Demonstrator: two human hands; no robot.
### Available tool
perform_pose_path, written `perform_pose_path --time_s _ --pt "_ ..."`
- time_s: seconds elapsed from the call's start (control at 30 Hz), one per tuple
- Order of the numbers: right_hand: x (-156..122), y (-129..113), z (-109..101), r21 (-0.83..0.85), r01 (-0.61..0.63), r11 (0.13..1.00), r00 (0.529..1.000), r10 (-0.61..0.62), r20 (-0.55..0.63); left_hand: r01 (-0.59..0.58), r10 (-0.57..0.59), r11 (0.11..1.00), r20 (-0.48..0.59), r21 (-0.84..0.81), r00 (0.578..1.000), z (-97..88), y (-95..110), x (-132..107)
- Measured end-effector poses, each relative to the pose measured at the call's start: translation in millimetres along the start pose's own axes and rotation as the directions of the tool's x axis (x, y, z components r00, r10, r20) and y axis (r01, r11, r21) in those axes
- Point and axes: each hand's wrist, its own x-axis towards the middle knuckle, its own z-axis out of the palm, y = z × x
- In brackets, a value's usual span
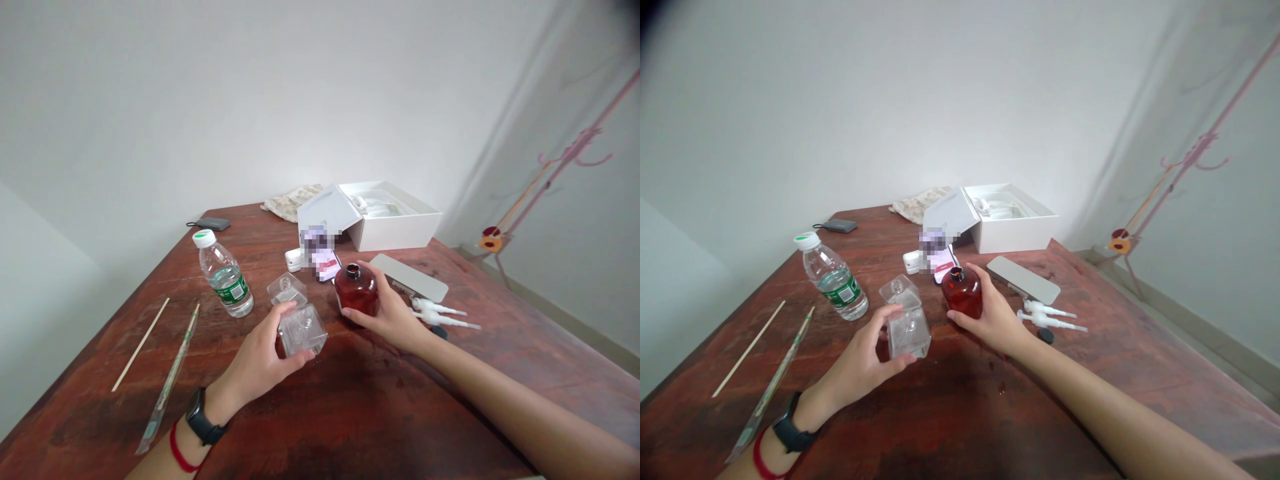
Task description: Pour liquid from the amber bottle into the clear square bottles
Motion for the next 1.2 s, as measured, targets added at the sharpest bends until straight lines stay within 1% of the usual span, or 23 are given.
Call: perform_pose_path --time_s 0.23,0.47,0.67,0.87,0.97,1.1,1.2 --pt "0 0 0 -0.014 0.014 1.0 1.0 -0.014 -0.009 -0.009 0.009 1.0 -0.005 0.003 1.0 -0.3 1 0" --pt "0 0 0 -0.005 0.025 1.0 0.999 -0.025 -0.02 -0.011 0.011 1.0 0.016 0.002 1.0 -1.4 1 0" --pt "0 2 1 -0.002 0.043 0.999 0.999 -0.043 -0.027 -0.038 0.038 0.998 -0.001 0.04 0.999 -0.3 0 -2" --pt "1 -4 0 -0.03 0.011 1.0 1.0 -0.012 -0.026 -0.068 0.069 0.997 -0.071 0.024 0.995 6.0 1 -2" --pt "2 -5 1 -0.036 0.01 0.999 0.999 -0.012 -0.048 -0.08 0.079 0.997 -0.112 0.0 0.991 7.8 2 -2" --pt "2 -5 3 0.014 0.021 1.0 0.998 -0.02 -0.066 -0.071 0.067 0.997 -0.189 -0.016 0.98 10.0 -2 -2" --pt "1 -6 4 0.06 0.022 0.998 0.996 -0.017 -0.083 -0.068 0.068 0.998 -0.236 0.011 0.969 13.8 -7 -1"
